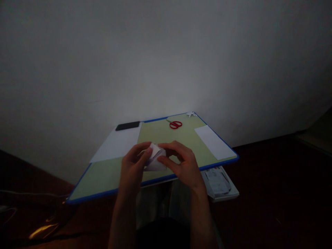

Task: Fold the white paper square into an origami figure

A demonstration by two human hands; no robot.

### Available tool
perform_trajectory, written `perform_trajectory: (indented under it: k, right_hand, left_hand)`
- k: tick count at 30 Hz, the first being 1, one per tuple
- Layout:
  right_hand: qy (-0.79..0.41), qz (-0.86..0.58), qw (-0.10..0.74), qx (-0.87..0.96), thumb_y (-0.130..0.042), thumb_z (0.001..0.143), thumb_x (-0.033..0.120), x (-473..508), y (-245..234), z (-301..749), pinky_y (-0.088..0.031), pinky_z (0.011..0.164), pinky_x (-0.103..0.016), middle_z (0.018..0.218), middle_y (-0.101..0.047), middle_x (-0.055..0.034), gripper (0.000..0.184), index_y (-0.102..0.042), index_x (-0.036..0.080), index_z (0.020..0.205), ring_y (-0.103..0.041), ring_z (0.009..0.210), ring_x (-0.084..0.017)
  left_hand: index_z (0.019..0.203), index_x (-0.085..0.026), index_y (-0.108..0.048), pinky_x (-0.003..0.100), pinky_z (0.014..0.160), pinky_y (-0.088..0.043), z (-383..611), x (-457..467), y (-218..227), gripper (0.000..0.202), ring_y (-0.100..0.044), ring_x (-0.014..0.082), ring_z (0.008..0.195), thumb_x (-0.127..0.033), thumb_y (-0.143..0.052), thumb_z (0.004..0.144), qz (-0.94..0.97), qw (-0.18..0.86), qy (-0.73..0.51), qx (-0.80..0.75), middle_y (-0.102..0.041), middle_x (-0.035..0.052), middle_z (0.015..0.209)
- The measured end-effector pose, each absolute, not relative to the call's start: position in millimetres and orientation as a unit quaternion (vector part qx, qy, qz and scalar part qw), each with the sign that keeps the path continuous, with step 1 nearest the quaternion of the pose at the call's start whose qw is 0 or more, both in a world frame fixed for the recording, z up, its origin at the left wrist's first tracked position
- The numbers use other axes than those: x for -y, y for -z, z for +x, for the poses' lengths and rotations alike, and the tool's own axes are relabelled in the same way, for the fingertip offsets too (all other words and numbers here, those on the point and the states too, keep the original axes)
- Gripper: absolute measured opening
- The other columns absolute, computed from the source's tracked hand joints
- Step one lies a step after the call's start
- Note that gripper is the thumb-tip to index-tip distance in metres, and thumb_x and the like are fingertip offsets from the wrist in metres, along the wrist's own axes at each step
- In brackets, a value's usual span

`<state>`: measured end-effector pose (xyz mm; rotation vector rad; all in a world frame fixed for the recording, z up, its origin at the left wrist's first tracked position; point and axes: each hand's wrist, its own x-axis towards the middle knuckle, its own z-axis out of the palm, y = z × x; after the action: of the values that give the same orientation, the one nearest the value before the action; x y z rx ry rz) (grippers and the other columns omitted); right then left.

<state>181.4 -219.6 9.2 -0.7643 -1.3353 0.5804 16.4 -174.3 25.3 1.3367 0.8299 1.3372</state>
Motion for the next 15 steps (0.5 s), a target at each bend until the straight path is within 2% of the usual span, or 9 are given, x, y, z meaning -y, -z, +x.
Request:
perform_trajectory:
  k: [4, 7, 9, 12, 15]
  right_hand:
    - [-0.278, -0.344, 0.644, 0.624, -0.08, 0.091, 0.028, 222.3, -7.2, 187.3, -0.061, 0.079, -0.03, 0.103, -0.065, -0.0019, 0.045, -0.071, 0.037, 0.134, -0.066, 0.092, -0.017]
    - [-0.266, -0.354, 0.628, 0.64, -0.082, 0.09, 0.027, 221.1, -6.2, 191.2, -0.058, 0.067, -0.026, 0.096, -0.064, -0.0008, 0.035, -0.078, 0.036, 0.123, -0.065, 0.082, -0.014]
    - [-0.253, -0.367, 0.647, 0.619, -0.084, 0.087, 0.028, 218.6, -5.4, 192.6, -0.058, 0.064, -0.025, 0.093, -0.065, -0.0006, 0.028, -0.082, 0.034, 0.114, -0.065, 0.079, -0.014]
    - [-0.237, -0.382, 0.685, 0.573, -0.087, 0.084, 0.03, 215.8, -4.8, 192.4, -0.062, 0.068, -0.028, 0.095, -0.069, -0.0022, 0.025, -0.083, 0.03, 0.108, -0.068, 0.084, -0.017]
    - [-0.224, -0.376, 0.715, 0.546, -0.088, 0.082, 0.03, 216.7, -6.9, 190.2, -0.064, 0.073, -0.03, 0.097, -0.072, -0.0035, 0.022, -0.083, 0.028, 0.104, -0.07, 0.091, -0.02]
  left_hand:
    - [0.109, -0.019, -0.077, 0.023, 0.057, -0.049, 14.8, 173.2, -22.1, 0.037, -0.068, 0.0161, 0.069, -0.038, -0.088, 0.079, 0.557, 0.543, -0.526, -0.343, -0.078, 0.0059, 0.086]
    - [0.116, -0.022, -0.076, 0.025, 0.062, -0.053, 14.5, 173.1, -21.3, 0.042, -0.072, 0.0186, 0.078, -0.035, -0.089, 0.078, 0.551, 0.541, -0.537, -0.339, -0.079, 0.0073, 0.097]
    - [0.111, -0.023, -0.079, 0.027, 0.07, -0.056, 12.7, 173.4, -22.2, 0.034, -0.073, 0.0202, 0.09, -0.034, -0.087, 0.081, 0.567, 0.51, -0.556, -0.329, -0.078, 0.0093, 0.111]
    - [0.102, -0.022, -0.084, 0.031, 0.085, -0.058, 7.3, 175.2, -25.7, 0.021, -0.07, 0.0241, 0.11, -0.037, -0.08, 0.088, 0.618, 0.467, -0.56, -0.295, -0.074, 0.0114, 0.124]
    - [0.115, -0.025, -0.081, 0.035, 0.089, -0.059, 1.7, 178.1, -29.2, 0.035, -0.068, 0.0283, 0.118, -0.043, -0.083, 0.085, 0.665, 0.464, -0.531, -0.246, -0.071, 0.0126, 0.13]
